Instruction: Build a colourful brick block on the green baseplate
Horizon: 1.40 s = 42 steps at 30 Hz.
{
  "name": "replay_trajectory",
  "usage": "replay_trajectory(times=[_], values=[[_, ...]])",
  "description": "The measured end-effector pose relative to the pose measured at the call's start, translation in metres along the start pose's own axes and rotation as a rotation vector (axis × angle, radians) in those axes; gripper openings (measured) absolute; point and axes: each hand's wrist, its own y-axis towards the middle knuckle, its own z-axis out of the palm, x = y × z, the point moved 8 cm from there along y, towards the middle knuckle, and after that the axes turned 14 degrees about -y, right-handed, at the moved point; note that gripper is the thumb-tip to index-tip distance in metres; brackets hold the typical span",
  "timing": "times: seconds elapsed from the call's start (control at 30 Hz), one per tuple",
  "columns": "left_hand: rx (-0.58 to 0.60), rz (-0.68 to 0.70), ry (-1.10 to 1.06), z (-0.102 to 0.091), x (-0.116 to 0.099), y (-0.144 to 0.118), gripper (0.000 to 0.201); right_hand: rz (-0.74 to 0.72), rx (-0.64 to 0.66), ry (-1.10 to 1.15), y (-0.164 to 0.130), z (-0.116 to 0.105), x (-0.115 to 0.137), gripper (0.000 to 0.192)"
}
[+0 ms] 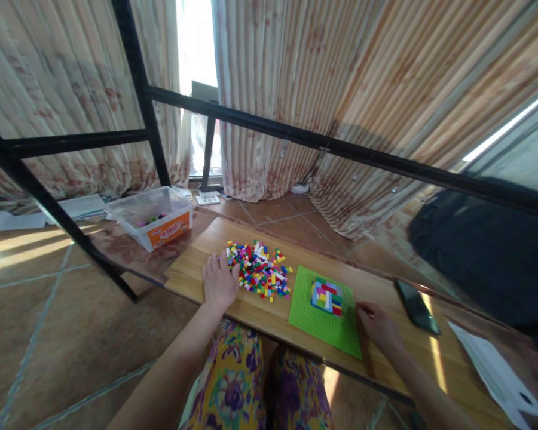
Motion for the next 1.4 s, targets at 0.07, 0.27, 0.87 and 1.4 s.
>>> replay_trajectory(times=[0.07,0.27,0.87,1.4], values=[[0.001,0.010,-0.044,0.002,0.002,0.006,0.053,-0.004,-0.054,0.005,-0.006,-0.013,0.025,0.028],[0.038,0.033,-0.067,0.007,0.003,0.006,0.052,-0.328,-0.098,0.063,-0.028,-0.003,0.167,0.025],[0.024,0.017,-0.116,0.006,0.006,0.006,0.046,-0.296,0.022,-0.096,0.006,0.055,0.256,0.021],[0.010,0.054,-0.108,0.007,0.007,0.009,0.044,0.139,-0.045,0.637,-0.051,0.028,0.158,0.035]])
